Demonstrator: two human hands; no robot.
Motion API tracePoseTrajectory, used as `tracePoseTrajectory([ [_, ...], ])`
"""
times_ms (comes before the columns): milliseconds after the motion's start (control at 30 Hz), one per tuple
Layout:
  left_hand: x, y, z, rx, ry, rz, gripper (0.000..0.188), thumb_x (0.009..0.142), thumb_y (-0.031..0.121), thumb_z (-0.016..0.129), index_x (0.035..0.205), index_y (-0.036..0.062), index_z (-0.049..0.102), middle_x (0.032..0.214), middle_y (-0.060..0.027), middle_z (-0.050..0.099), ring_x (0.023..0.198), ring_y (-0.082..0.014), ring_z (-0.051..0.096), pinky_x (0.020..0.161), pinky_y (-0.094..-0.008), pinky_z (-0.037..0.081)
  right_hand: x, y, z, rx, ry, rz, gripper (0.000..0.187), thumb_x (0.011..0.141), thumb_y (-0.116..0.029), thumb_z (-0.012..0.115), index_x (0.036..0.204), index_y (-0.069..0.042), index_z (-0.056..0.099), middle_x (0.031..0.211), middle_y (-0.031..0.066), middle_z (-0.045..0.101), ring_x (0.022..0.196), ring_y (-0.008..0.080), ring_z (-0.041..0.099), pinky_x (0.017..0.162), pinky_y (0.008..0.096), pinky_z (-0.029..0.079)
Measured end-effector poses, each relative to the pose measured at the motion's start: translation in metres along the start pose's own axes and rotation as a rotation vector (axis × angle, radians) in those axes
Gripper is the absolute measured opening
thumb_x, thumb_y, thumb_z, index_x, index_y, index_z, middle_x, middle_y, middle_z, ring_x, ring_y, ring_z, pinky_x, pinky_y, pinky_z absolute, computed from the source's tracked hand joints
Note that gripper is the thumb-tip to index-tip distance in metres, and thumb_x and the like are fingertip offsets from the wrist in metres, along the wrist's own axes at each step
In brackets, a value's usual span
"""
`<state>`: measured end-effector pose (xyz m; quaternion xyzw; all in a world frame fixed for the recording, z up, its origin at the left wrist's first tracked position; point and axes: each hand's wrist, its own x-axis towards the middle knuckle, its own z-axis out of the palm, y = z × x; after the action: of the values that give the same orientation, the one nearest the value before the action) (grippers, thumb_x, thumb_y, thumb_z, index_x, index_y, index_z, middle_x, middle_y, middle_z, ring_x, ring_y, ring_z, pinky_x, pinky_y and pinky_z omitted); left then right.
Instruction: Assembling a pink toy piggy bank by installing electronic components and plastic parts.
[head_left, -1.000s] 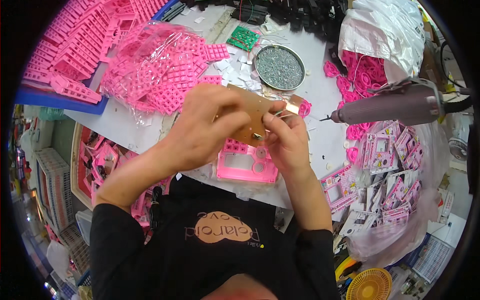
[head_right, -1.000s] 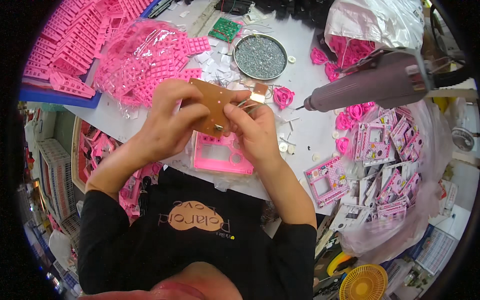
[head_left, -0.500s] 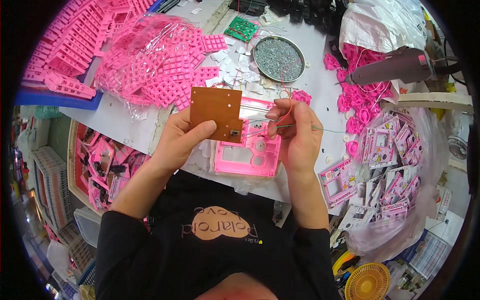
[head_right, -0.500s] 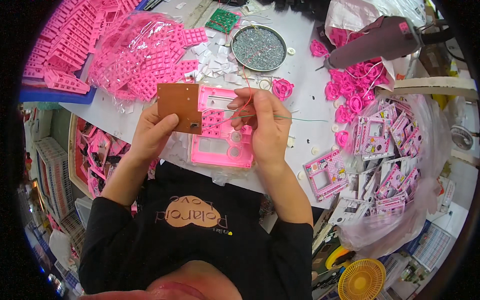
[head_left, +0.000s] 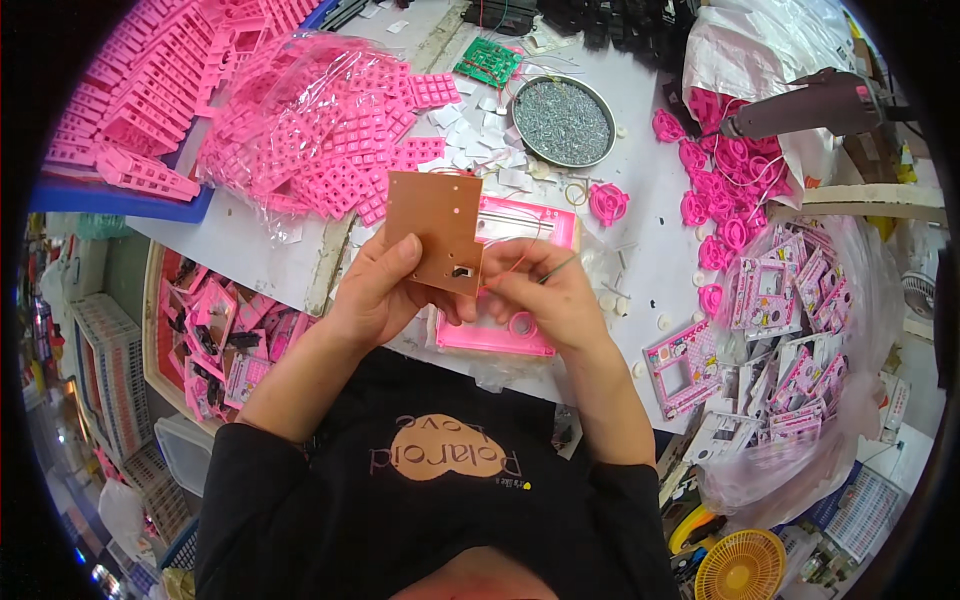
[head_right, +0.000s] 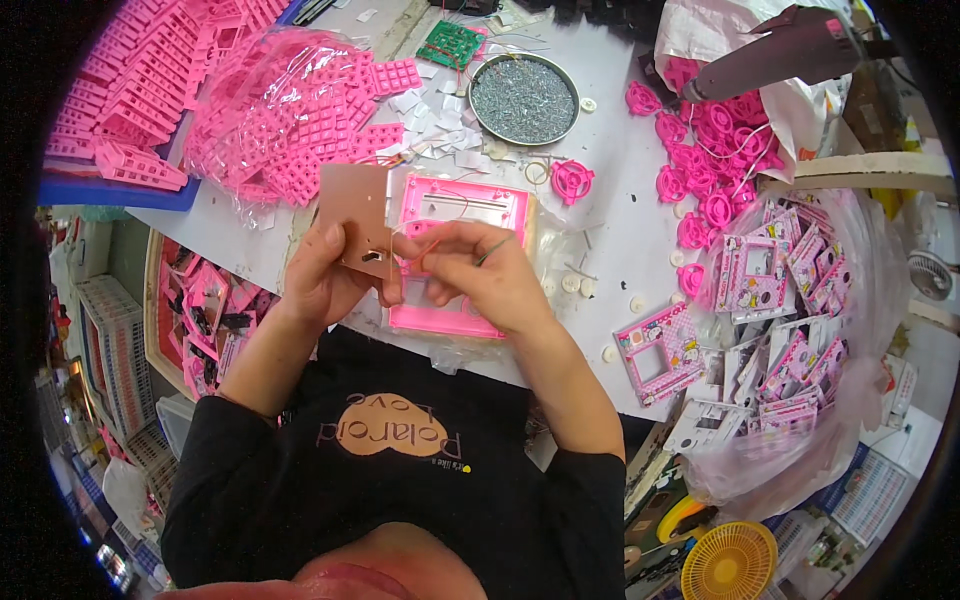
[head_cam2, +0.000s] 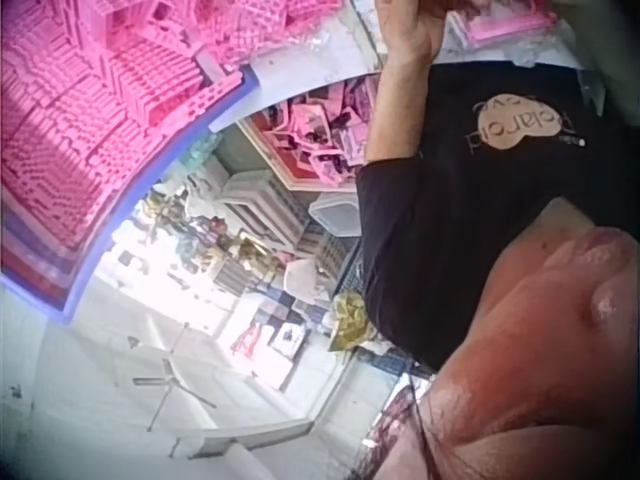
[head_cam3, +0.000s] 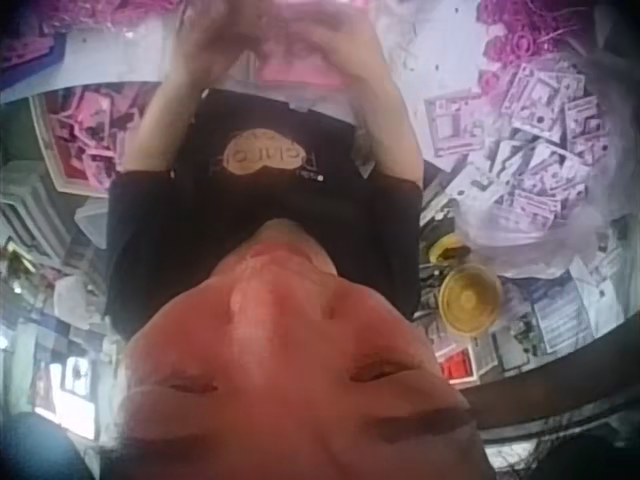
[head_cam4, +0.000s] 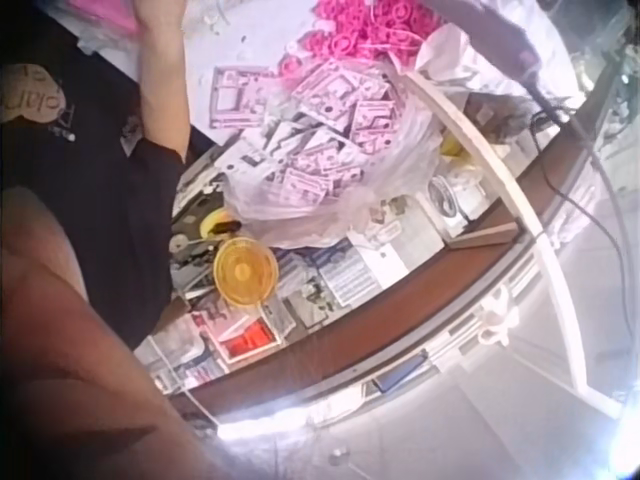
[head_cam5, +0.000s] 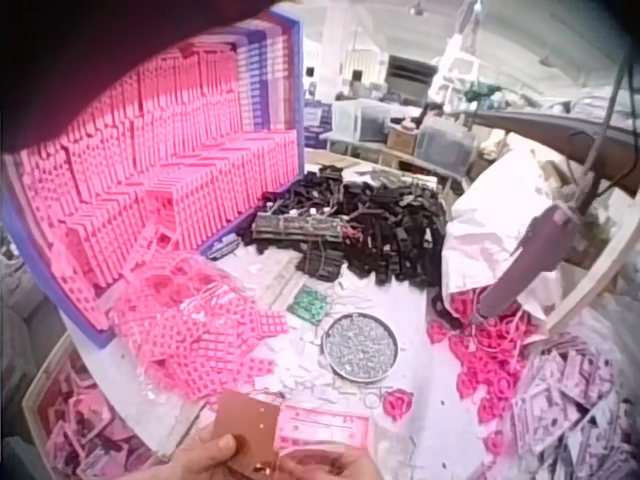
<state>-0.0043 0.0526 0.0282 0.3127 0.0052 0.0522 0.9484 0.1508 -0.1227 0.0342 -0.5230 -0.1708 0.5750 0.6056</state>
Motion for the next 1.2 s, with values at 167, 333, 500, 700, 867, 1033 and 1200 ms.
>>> tracePoseTrajectory([
  [167,-0.009,0.001,-0.001,0.292,0.035,0.085,0.045,0.107,0.031,0.052,0.141,0.0014,0.046,0.124,-0.0162,0.066,0.102,-0.0237,0.069,0.081,-0.0379,0.059,0.002,-0.006,0.013,0.447,-0.215,-0.296,0.035,0.096,-0.004,0.059,0.13,0.002,0.063,0.133,0.0138,0.06,0.118,0.019,0.059,0.1,0.0352,0.048],
  [333,-0.012,-0.009,0.023,0.544,0.182,0.173,0.036,0.108,0.017,0.05,0.138,-0.0021,0.049,0.126,-0.013,0.066,0.109,-0.0197,0.066,0.094,-0.0361,0.054,-0.023,-0.014,0.026,-0.049,0.176,-0.457,0.021,0.101,-0.006,0.057,0.115,0.004,0.068,0.086,0.0058,0.063,0.073,0.01,0.057,0.065,0.0244,0.046],
  [500,-0.024,0.008,0.019,0.891,0.194,0.025,0.032,0.103,0.011,0.058,0.131,-0.0046,0.057,0.12,-0.0098,0.071,0.109,-0.0152,0.066,0.096,-0.0329,0.052,-0.086,-0.004,-0.009,0.039,0.523,-0.146,0.019,0.102,-0.011,0.059,0.102,0.005,0.069,0.06,0.0028,0.055,0.046,0.0086,0.048,0.043,0.0239,0.039],
  [700,-0.025,0.001,0.028,1.308,-0.128,0.04,0.017,0.088,0.009,0.074,0.1,0.0065,0.063,0.082,-0.0111,0.06,0.075,-0.0348,0.062,0.063,-0.0404,0.048,-0.177,0.036,-0.086,-0.076,0.985,-0.19,0.02,0.1,-0.015,0.061,0.111,0.001,0.067,0.09,0.0102,0.068,0.075,0.0159,0.065,0.06,0.0246,0.051],
  [867,-0.017,-0.008,0.026,1.382,-0.383,0.127,0.023,0.083,0.012,0.077,0.101,0.0097,0.062,0.085,-0.0074,0.061,0.075,-0.0303,0.064,0.059,-0.0412,0.048,-0.19,-0.026,-0.06,-1.311,0.486,-0.568,0.075,0.092,-0.063,0.058,0.139,-0.005,0.058,0.126,0.0218,0.064,0.123,0.0408,0.054,0.108,0.053,0.037],
  [1033,-0.025,-0.018,0.032,1.371,-0.44,0.202,0.025,0.083,0.014,0.077,0.103,0.011,0.063,0.09,-0.0065,0.062,0.076,-0.0301,0.065,0.062,-0.0384,0.052,-0.087,-0.019,0.009,-1.096,-0.137,-0.49,0.071,0.088,-0.06,0.063,0.136,-0.008,0.063,0.135,0.0214,0.062,0.13,0.0435,0.049,0.109,0.0531,0.035],
  [1200,-0.05,-0.024,0.028,0.931,-0.118,-0.301,0.032,0.096,0.011,0.067,0.125,0.0064,0.056,0.108,-0.0061,0.063,0.097,-0.0235,0.067,0.076,-0.0339,0.055,-0.058,-0.011,0.006,-0.604,-0.096,-0.271,0.044,0.09,-0.012,0.072,0.133,-0.001,0.064,0.122,0.014,0.068,0.119,0.0278,0.061,0.105,0.0386,0.045],
])
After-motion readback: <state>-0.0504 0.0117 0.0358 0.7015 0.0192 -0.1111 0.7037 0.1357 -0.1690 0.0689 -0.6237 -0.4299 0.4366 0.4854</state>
